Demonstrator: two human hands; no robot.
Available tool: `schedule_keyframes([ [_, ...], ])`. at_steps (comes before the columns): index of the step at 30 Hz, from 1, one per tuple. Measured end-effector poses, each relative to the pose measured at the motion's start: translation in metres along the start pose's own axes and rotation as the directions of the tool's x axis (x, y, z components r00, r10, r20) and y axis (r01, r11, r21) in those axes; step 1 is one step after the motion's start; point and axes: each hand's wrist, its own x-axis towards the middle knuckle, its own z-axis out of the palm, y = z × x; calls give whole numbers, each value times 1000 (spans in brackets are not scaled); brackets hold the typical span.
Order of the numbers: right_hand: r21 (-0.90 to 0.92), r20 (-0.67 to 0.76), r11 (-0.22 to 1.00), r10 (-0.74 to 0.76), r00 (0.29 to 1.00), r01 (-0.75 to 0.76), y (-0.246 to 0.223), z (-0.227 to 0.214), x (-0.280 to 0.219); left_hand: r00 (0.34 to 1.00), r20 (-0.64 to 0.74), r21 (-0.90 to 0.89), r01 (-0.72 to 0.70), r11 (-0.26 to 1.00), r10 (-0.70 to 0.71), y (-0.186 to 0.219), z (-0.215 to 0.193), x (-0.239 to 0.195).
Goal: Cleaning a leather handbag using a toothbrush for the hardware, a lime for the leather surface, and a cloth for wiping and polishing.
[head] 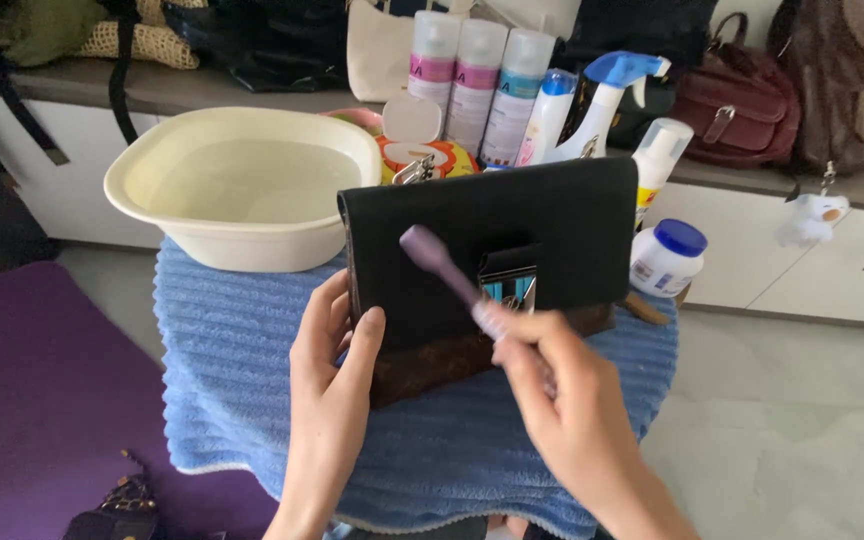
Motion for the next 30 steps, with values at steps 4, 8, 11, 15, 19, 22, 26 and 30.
schedule_keyframes([
  [4,-81,-211,992,73,975,-92,14,-5,2,1000,12,15,-9,1000,8,-1,-2,-1],
  [8,-31,-168,997,71,983,-77,1,-4,0,1000,-6,15,-17,1000,17,-11,-2,1],
  [11,-41,-54,999,16,998,-19,-11,-3,0,999,-3,4,-36,999,36,-11,0,0],
  [15,-108,-189,979,152,970,-174,8,-16,5,1000,-8,17,17,1000,-17,-2,0,0],
  [19,-171,-305,918,296,905,-358,19,-35,4,999,-14,25,34,999,-34,-3,1,0],
  [22,-183,-316,932,244,917,-312,13,-33,0,1000,-2,13,-9,1000,9,-4,1,-1],
  [26,-119,-149,992,14,989,-32,-3,-20,-5,1000,-11,29,1,1000,-1,-5,1,-2],
  [30,-142,-176,981,107,979,-132,11,-22,4,1000,-2,23,-26,999,26,-7,-1,-2],
])
